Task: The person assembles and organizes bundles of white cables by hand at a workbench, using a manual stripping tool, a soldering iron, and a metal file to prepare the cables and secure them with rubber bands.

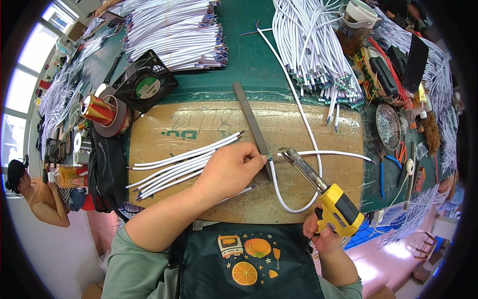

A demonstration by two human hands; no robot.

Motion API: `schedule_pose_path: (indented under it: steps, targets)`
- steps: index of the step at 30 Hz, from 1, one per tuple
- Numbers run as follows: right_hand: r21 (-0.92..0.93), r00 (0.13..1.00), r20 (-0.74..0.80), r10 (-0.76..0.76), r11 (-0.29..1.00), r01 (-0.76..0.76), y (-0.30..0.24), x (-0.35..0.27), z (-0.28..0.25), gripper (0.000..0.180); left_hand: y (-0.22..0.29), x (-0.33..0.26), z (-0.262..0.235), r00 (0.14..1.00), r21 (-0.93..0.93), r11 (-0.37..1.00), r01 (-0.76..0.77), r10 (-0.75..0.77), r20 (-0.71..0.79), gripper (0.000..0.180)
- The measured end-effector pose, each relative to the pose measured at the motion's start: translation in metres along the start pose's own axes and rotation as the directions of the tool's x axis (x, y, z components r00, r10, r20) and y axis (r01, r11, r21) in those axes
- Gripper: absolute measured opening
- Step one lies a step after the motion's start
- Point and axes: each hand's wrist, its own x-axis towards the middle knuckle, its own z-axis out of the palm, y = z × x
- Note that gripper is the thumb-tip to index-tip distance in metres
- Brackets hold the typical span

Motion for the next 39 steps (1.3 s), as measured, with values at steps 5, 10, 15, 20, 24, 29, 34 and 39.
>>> schedule_pose_path:
  steps: [5,10,15,20,24,29,34,39]
  targets:
    - [-0.077,0.983,-0.084,-0.163,0.985,0.156,-0.002,0.008,0.004,0.077,-0.001,0.0,0.0,1.0,-0.004,1.0,-0.01,0.01,0.003,0.024]
    - [-0.127,0.939,-0.135,-0.316,0.946,0.3,-0.005,0.016,-0.003,0.075,0.001,-0.001,-0.002,1.0,-0.007,1.0,-0.012,0.012,0.012,0.024]
    - [-0.108,0.931,-0.114,-0.346,0.936,0.335,-0.002,0.02,-0.005,0.072,0.002,-0.01,-0.002,0.999,-0.058,0.998,-0.017,0.019,0.029,0.021]
    - [-0.095,0.921,-0.108,-0.373,0.926,0.364,0.0,0.02,-0.007,0.071,0.023,-0.031,-0.008,0.986,0.011,0.986,-0.165,0.164,0.012,0.023]
    - [-0.082,0.922,-0.116,-0.37,0.929,0.362,0.0,0.02,-0.006,0.07,0.03,-0.04,-0.009,0.989,0.013,0.99,-0.139,0.138,0.05,0.017]
    - [-0.069,0.92,-0.111,-0.377,0.926,0.371,0.0,0.021,-0.005,0.07,0.028,-0.042,-0.007,0.97,0.046,0.969,-0.242,0.241,0.03,0.017]
    - [-0.078,0.915,-0.109,-0.389,0.921,0.383,0.0,0.021,-0.005,0.07,0.03,-0.042,-0.008,0.983,0.017,0.984,-0.179,0.178,0.046,0.018]
    - [-0.082,0.907,-0.093,-0.41,0.911,0.404,0.001,0.022,-0.006,0.071,0.028,-0.043,-0.01,0.985,-0.002,0.988,-0.155,0.155,0.073,0.016]
